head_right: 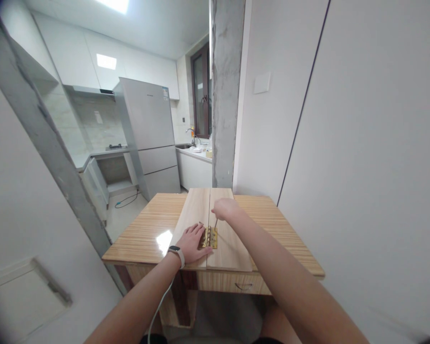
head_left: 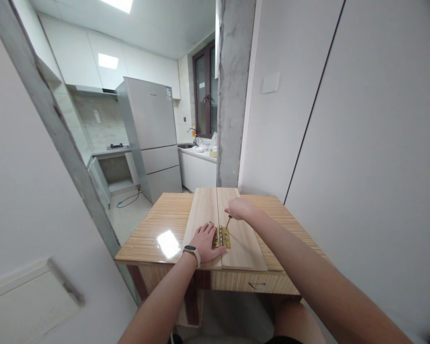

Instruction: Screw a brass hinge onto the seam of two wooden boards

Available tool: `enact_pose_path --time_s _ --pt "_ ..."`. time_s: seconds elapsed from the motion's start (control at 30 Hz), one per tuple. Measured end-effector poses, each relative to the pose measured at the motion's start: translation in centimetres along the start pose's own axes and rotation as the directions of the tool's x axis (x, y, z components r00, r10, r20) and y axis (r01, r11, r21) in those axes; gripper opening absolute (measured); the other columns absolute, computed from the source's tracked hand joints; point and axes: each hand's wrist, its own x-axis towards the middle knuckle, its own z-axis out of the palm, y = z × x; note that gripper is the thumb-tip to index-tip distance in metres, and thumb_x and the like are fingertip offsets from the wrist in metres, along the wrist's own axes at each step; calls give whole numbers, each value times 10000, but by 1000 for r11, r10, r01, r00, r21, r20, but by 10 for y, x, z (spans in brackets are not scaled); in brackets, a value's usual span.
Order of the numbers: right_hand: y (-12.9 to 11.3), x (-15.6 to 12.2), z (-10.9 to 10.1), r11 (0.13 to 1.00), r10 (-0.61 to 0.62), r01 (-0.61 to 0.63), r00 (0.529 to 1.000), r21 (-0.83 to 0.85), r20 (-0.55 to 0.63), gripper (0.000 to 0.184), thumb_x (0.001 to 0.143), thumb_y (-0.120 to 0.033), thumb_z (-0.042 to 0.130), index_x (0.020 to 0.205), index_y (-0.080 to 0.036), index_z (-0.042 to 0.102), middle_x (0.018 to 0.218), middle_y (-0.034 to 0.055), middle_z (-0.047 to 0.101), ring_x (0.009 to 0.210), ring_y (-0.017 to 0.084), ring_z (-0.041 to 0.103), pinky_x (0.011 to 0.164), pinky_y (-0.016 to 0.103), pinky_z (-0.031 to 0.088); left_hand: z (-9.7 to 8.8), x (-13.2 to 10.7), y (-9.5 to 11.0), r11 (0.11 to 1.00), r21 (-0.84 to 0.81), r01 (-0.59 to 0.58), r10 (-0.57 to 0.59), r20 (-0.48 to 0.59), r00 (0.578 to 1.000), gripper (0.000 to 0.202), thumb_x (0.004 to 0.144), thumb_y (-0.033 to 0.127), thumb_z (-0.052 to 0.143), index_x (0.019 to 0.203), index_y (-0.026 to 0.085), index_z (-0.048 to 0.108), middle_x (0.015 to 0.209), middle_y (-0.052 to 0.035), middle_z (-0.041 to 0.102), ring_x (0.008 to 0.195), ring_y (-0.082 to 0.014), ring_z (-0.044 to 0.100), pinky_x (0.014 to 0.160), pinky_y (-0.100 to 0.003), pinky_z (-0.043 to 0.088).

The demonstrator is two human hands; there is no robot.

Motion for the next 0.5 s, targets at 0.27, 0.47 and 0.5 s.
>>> enact_pose_path --time_s 0.27,0.47,0.5 --pt "4 7 8 1000 -12 12 1000 -20 -29 439 920 -454 615 1161 -104 724 1167 223 720 1082 304 695 822 312 523 4 1 -3 1000 2 -10 10 -9 1000 886 832 824 437 1468 208 441 1554 -143 424 1451 -354 327 1198 -518 204" --pt "1 6 7 999 -40 39 998 -26 -40 404 910 -435 634 1114 -101 731 1137 217 730 1054 305 701 794 315 516 5 1 -4 1000 7 -21 21 -19 1000 904 833 831 426 1468 187 438 1549 -156 426 1446 -355 334 1195 -512 220" --pt "1 5 7 999 -46 45 998 -28 -43 397 911 -431 633 1110 -101 729 1131 215 731 1050 307 701 788 318 514 5 1 -4 1000 6 -20 20 -20 1000 900 833 829 429 1467 190 439 1549 -155 426 1447 -357 332 1195 -514 217"
